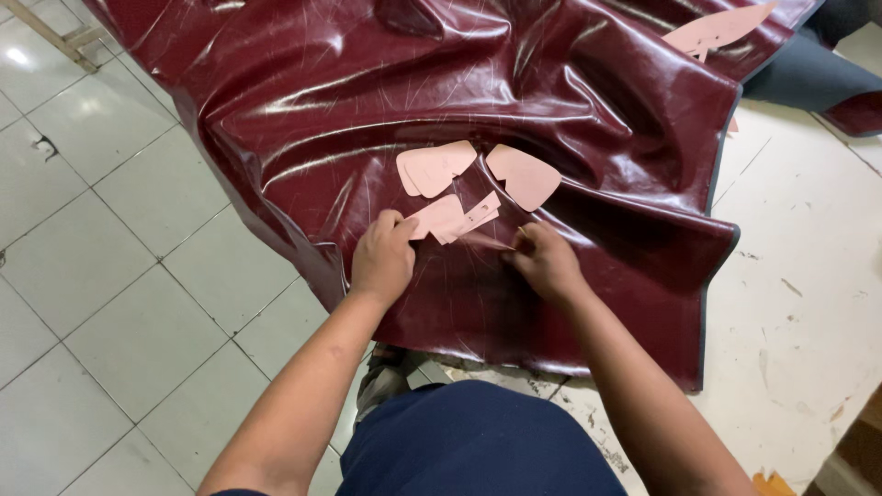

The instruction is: The person places pink paper templates onto a large maroon sheet of material and uses a pen to trace around the templates. The person repeats this process for several templates, creating outlines on the material.

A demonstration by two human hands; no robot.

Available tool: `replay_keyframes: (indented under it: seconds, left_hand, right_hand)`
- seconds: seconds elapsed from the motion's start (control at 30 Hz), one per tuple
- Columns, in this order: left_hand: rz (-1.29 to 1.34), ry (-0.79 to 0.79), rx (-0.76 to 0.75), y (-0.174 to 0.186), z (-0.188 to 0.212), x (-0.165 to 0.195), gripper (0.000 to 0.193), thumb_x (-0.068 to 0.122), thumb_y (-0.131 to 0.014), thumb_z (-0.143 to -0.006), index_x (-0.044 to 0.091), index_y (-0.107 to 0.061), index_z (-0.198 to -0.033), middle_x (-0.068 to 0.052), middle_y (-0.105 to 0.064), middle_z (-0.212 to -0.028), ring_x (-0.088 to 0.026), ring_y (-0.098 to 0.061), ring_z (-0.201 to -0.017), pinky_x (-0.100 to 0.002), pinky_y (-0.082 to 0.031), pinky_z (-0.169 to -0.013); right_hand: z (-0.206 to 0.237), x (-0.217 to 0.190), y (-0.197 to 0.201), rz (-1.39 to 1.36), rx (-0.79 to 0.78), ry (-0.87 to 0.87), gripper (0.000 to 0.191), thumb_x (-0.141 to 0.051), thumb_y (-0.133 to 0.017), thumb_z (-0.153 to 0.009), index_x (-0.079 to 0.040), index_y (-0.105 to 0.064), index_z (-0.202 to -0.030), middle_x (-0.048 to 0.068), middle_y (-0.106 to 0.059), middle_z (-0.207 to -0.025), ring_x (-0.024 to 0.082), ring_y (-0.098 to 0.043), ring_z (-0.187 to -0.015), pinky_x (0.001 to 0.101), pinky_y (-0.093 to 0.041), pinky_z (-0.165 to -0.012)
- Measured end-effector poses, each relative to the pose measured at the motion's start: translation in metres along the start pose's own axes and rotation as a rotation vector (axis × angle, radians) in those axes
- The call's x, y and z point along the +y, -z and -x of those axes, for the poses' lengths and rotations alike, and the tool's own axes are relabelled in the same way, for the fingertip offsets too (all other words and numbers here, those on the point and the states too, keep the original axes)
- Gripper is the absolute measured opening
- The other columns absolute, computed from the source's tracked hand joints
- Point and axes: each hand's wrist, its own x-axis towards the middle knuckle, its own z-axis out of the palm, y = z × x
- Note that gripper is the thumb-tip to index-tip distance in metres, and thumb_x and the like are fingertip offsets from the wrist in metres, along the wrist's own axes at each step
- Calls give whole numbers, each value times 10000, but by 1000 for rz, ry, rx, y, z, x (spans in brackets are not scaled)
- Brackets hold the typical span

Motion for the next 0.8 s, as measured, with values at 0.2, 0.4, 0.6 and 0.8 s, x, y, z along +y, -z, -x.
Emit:
replay_keyframes:
  seconds: [0.2,0.4,0.6,0.8]
  left_hand:
    - [87,11,105,-7,32,-9,421,-47,-565,-793,-7,-649,-1204,-177,-587,-1318,-369,-582,-1203,-439,-488,-1032]
    - [-39,-14,87,-5,44,5,405,59,-644,-849,41,-631,-1253,-151,-578,-1352,-363,-538,-1247,-470,-439,-1058]
    - [-133,29,-3,4,13,21,561,141,-695,-856,78,-559,-1397,-127,-551,-1397,-356,-528,-1214,-496,-432,-999]
    - [61,209,-34,7,-2,27,424,138,-741,-819,57,-654,-1226,-173,-639,-1131,-348,-593,-1068,-455,-496,-922]
  right_hand:
    - [63,45,9,2,196,9,123,-42,-748,-835,-100,-693,-929,72,-605,-1038,230,-663,-856,353,-551,-728]
    - [107,66,0,-50,301,-23,113,-31,-743,-862,-105,-726,-945,40,-614,-1024,180,-652,-834,311,-556,-727]
    - [99,63,2,-252,293,-85,113,-89,-736,-922,-85,-746,-1035,65,-661,-1006,143,-634,-829,270,-534,-746]
    - [80,41,23,-312,394,-111,307,-187,-773,-933,-32,-675,-1178,74,-680,-1071,118,-629,-838,263,-533,-747]
